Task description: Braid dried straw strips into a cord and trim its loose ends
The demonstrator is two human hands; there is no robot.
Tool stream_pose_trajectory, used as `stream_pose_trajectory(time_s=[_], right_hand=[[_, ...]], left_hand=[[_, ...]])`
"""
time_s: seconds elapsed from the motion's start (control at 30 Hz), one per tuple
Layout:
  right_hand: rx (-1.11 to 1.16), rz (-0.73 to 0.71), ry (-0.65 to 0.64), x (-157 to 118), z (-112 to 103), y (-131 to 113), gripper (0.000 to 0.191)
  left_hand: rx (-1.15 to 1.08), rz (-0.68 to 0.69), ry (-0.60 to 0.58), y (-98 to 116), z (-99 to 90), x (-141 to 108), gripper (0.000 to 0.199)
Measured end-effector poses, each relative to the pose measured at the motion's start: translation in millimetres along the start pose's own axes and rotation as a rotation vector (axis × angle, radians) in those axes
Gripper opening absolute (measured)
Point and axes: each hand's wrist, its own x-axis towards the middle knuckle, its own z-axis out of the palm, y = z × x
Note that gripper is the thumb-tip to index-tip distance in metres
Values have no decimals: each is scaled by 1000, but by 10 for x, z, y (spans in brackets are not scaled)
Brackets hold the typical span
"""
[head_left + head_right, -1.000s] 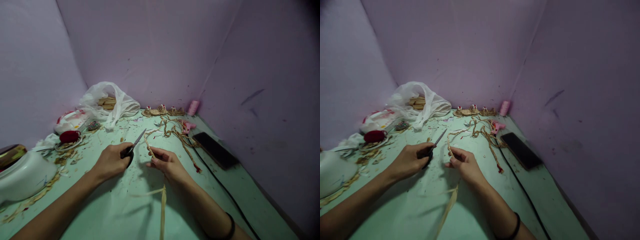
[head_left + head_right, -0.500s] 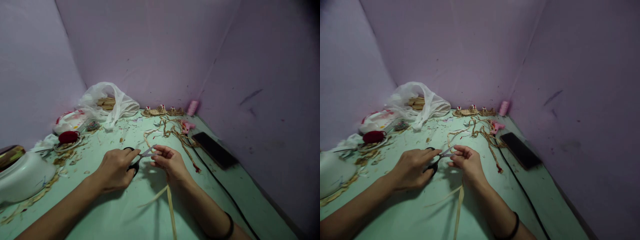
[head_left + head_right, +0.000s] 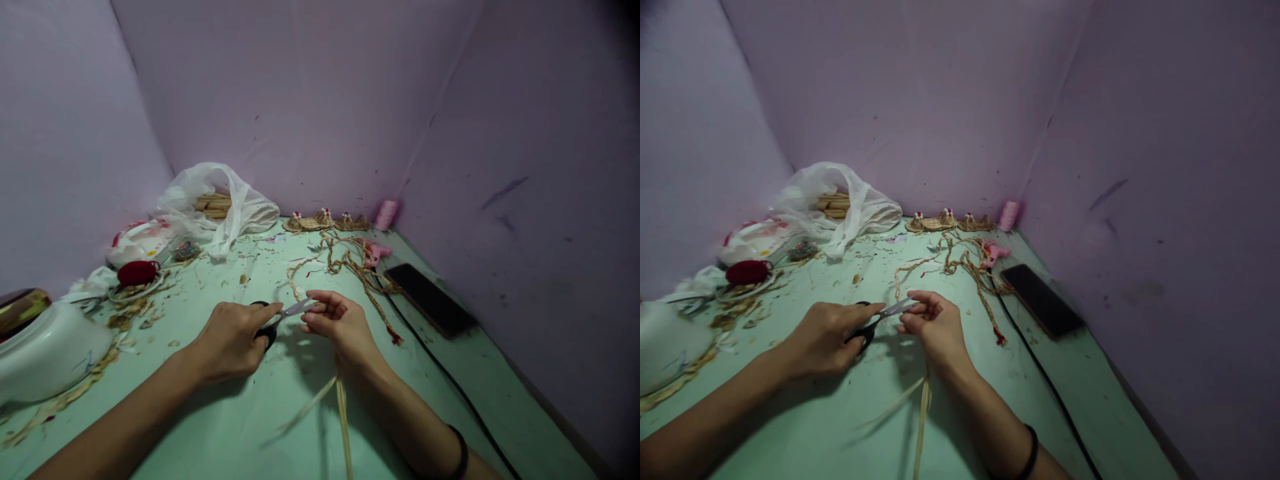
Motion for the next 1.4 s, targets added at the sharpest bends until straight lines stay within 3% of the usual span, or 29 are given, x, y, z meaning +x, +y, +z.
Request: stream_pose_trajectory(time_s=[0.17, 0.3, 0.5, 0.67, 0.77, 0.9, 1.0, 1.1, 1.4], right_hand=[[6, -3, 4, 7, -7, 12, 37], [49, 19, 18, 3, -3, -5, 37], [106, 57, 45, 27, -18, -16, 37], [131, 130, 100, 69, -39, 15, 31], [115, 242, 1, 16, 9, 72, 26], [119, 326, -280, -110, 88, 192, 33], [133, 331, -379, -159, 92, 239, 43], [98, 356, -363, -160, 69, 239, 42], [1, 461, -360, -187, 94, 221, 26]], left_hand=[[-95, 0, -21, 1, -31, 1, 51], [-236, -30, 31, -25, -19, 12, 42], [-593, -287, 237, -129, 19, 74, 28], [-1013, -491, 188, -55, 45, 144, 36], [-1310, -612, 146, 26, 80, 195, 41], [-1604, -680, 212, 65, 130, 257, 43], [-1646, -666, 319, 49, 132, 284, 46], [-1615, -660, 417, 17, 116, 288, 47], [-1365, -599, 510, -21, 40, 269, 46]])
